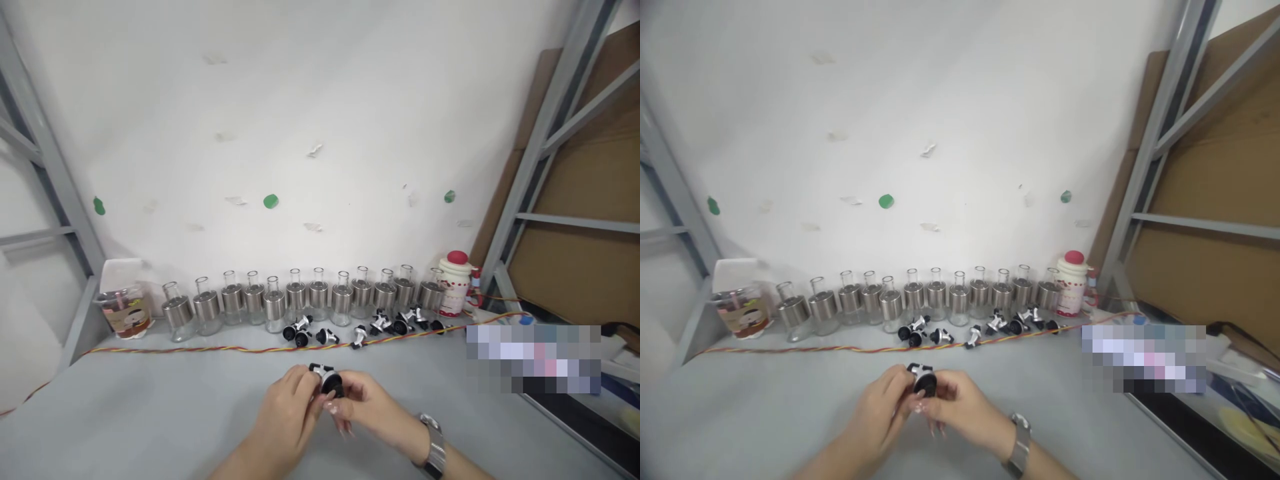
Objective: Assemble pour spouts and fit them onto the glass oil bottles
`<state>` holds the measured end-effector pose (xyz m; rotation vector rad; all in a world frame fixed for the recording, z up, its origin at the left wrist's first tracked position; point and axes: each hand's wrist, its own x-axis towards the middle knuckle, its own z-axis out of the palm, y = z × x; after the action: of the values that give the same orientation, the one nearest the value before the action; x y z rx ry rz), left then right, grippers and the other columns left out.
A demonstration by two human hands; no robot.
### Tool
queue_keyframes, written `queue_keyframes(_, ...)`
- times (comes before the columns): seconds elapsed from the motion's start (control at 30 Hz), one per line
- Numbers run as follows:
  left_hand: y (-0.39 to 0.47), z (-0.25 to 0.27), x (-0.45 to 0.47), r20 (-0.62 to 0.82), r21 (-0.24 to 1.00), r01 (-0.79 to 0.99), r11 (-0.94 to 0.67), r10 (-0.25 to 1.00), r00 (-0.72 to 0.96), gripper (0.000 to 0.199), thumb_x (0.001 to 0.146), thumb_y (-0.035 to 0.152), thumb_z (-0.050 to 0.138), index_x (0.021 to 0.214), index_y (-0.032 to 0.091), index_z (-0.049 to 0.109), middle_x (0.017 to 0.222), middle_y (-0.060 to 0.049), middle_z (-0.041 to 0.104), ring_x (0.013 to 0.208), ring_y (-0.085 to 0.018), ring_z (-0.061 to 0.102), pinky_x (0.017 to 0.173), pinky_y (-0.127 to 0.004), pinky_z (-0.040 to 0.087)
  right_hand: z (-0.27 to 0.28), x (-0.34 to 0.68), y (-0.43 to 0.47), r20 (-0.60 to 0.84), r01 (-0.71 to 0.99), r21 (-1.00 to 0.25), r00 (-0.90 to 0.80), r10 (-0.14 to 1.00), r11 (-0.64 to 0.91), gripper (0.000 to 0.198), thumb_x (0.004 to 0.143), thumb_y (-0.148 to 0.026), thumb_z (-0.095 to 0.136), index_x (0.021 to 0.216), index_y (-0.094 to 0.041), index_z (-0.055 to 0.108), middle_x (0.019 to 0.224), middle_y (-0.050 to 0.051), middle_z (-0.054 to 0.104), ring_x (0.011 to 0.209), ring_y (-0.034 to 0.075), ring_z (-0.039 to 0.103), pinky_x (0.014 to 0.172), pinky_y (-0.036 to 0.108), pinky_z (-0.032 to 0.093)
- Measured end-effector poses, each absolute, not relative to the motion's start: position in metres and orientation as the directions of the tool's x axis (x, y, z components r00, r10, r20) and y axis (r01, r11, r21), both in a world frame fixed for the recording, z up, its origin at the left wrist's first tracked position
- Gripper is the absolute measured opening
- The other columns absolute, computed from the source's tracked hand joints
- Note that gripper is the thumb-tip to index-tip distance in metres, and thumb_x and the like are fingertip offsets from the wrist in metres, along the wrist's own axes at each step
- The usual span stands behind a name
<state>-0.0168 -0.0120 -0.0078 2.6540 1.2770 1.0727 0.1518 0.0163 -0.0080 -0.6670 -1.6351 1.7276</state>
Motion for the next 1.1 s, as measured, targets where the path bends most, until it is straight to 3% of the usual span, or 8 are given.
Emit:
queue_keyframes(0.17,-0.014,-0.01,-0.015,0.527,0.384,0.669,-0.636,0.746,0.407,0.014,0.089,0.021,0.03,0.083,0.021,0.043,0.076,-0.002,0.053,0.069,-0.015,0.05,0.062,-0.025,0.038,-0.009,0.153,0.015,0.16,-0.121,-0.987,-0.642,0.75,0.107,0.047,0.069,-0.061,0.053,0.077,-0.014,0.052,0.051,-0.003,0.05,0.043,0.008,0.045,0.044,0.022,0.037)
queue_keyframes(0.3,-0.014,-0.011,-0.011,0.454,0.503,0.652,-0.567,0.815,0.359,0.017,0.09,0.026,0.028,0.08,0.021,0.041,0.073,-0.001,0.052,0.066,-0.014,0.048,0.061,-0.024,0.036,-0.011,0.151,0.016,0.165,-0.082,-0.986,-0.601,0.782,0.144,0.056,0.076,-0.067,0.032,0.066,-0.014,0.05,0.046,-0.001,0.05,0.04,0.009,0.044,0.044,0.023,0.037)
queue_keyframes(0.5,-0.012,-0.016,-0.007,0.349,0.693,0.555,-0.46,0.888,0.3,0.027,0.09,0.036,0.027,0.069,0.021,0.036,0.062,0.003,0.045,0.056,-0.012,0.042,0.054,-0.022,0.032,-0.021,0.144,0.018,0.119,-0.028,-0.992,-0.547,0.828,0.124,0.05,0.076,-0.063,0.037,0.068,-0.015,0.049,0.043,-0.004,0.045,0.035,0.008,0.041,0.038,0.02,0.035)
queue_keyframes(0.67,-0.013,-0.021,-0.004,0.294,0.815,0.413,-0.407,0.904,0.31,0.029,0.09,0.037,0.026,0.074,0.019,0.042,0.058,0.004,0.042,0.052,-0.01,0.04,0.052,-0.021,0.031,-0.023,0.143,0.02,0.087,-0.007,-0.995,-0.531,0.843,0.098,0.05,0.073,-0.064,0.041,0.061,-0.016,0.047,0.041,-0.005,0.042,0.032,0.006,0.037,0.033,0.018,0.029)
queue_keyframes(1.1,-0.009,-0.024,-0.002,0.196,0.89,0.335,-0.31,0.922,0.334,0.031,0.087,0.043,0.033,0.082,0.016,0.048,0.056,0.005,0.047,0.047,-0.008,0.041,0.046,-0.019,0.032,-0.032,0.14,0.02,-0.016,0.06,-0.998,-0.48,0.877,0.015,0.051,0.073,-0.063,0.042,0.056,-0.016,0.047,0.036,-0.006,0.041,0.027,0.005,0.034,0.028,0.017,0.024)
